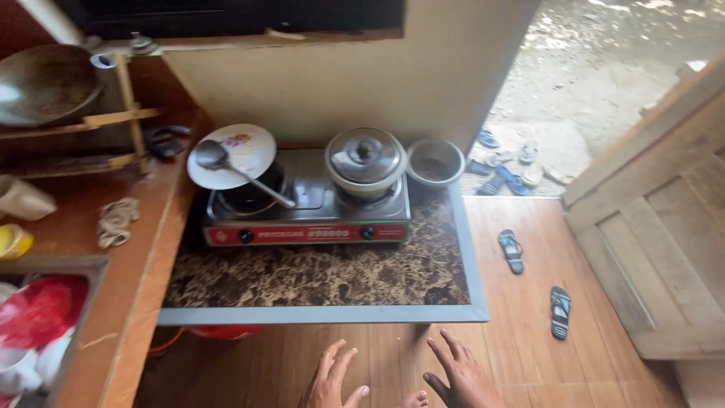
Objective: The person prepares a banana blossom by peeling off the outer purple layers, removing the small flowers, and then slicing the tender inner core into a bowl of water.
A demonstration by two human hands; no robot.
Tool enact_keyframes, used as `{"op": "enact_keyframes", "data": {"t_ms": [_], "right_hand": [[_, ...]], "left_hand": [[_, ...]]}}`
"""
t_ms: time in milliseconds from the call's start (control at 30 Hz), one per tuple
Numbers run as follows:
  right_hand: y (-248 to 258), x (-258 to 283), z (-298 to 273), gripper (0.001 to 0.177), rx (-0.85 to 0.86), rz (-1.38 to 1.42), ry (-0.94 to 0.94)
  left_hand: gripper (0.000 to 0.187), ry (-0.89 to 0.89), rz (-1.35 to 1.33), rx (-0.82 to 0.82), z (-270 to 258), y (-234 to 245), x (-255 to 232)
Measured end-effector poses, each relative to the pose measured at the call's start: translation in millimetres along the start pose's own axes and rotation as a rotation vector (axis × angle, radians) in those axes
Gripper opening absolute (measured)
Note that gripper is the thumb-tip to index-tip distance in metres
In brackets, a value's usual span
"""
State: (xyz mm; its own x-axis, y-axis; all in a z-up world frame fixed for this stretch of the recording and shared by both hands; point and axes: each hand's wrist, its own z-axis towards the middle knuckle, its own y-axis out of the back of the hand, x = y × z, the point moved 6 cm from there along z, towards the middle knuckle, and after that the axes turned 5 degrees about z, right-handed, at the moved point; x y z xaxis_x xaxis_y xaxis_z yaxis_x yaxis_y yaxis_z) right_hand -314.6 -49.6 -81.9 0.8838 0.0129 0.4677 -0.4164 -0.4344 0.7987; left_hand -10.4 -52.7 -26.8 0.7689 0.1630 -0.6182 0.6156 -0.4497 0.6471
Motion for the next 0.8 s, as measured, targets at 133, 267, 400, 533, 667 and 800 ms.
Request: {"op": "enact_keyframes", "data": {"t_ms": [133,267,400,533,667,800], "right_hand": [[0,81,8,0.073,0.006,-0.031,0.171],[-10,164,2,0.069,0.301,-0.020,0.098],[-57,207,-1,0.071,0.143,-0.124,0.305],[-62,258,-18,0.079,0.066,-0.143,0.352],[-46,300,-38,0.089,-0.128,-0.128,0.535],[-54,308,-38,0.090,-0.099,-0.103,0.585]], "left_hand": [[0.052,-0.103,0.047,-0.208,-36,2,55],[0.045,-0.022,-0.086,-0.295,-67,-15,123],[0.036,-0.039,-0.116,-0.543,-110,-2,146],[0.056,0.070,-0.207,-0.485,-151,21,153],[0.104,0.016,0.281,-0.569,-187,57,134],[0.110,0.190,0.287,-0.690,-222,76,116]]}}
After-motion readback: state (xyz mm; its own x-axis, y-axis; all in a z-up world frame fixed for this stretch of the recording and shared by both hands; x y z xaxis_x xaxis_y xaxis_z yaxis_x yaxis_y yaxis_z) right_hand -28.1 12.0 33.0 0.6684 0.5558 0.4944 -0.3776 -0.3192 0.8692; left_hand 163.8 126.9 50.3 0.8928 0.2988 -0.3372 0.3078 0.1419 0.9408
